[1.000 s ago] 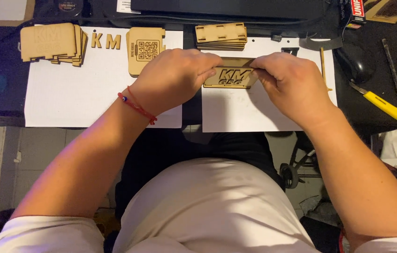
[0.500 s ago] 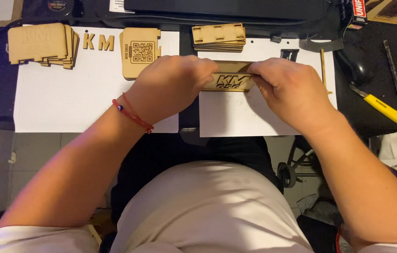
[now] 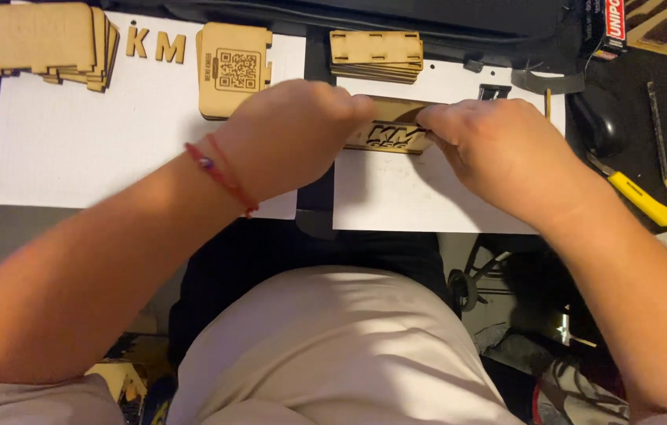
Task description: Assembling small laser-cut wooden boxes by applying glue to the edges and joining the panels.
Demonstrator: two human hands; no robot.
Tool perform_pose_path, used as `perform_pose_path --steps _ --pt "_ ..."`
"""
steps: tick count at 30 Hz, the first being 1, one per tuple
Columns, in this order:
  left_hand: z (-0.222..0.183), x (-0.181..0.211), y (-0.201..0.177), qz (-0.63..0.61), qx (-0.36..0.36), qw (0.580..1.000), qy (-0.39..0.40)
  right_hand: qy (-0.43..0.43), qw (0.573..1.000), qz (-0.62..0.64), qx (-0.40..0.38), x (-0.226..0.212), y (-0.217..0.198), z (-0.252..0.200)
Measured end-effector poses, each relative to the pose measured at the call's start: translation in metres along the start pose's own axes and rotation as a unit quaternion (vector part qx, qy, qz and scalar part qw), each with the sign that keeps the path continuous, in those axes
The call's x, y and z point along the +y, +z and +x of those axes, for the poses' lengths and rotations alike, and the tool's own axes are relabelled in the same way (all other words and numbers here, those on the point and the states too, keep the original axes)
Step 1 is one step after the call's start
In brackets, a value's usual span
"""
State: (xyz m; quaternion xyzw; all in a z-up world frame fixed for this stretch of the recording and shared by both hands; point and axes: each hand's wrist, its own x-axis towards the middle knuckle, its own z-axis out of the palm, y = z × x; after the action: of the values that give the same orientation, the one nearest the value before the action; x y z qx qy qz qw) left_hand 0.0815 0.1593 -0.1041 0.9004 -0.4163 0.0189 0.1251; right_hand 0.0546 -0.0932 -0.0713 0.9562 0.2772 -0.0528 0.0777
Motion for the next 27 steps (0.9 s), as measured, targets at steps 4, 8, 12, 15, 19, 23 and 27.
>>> perform_pose_path --steps 4,8,12,15,19,23,27 --pt "0.003 0.001 -0.003 -0.028 -0.017 0.999 -0.036 0.004 0.999 0.012 -0.044 0.000 -0.006 0.007" --pt "0.005 0.001 0.000 -0.027 -0.012 0.999 -0.023 -0.004 0.997 0.004 -0.074 0.000 -0.008 0.010" --pt "0.012 0.004 0.001 0.051 -0.023 0.998 -0.009 0.008 0.996 -0.022 -0.090 -0.004 -0.011 0.011" --pt "0.015 0.006 0.002 0.051 -0.041 0.998 -0.018 0.004 0.995 -0.036 -0.096 0.000 -0.007 0.010" --pt "0.016 0.010 -0.007 -0.015 -0.049 0.998 -0.040 -0.047 0.997 0.033 -0.048 0.009 0.000 0.010" --pt "0.016 0.012 -0.012 -0.039 -0.098 0.992 -0.070 -0.045 0.997 0.038 -0.049 0.010 0.001 0.011" --pt "0.014 0.007 -0.010 -0.049 -0.104 0.992 -0.050 -0.026 0.996 -0.009 -0.090 0.007 -0.007 0.016"
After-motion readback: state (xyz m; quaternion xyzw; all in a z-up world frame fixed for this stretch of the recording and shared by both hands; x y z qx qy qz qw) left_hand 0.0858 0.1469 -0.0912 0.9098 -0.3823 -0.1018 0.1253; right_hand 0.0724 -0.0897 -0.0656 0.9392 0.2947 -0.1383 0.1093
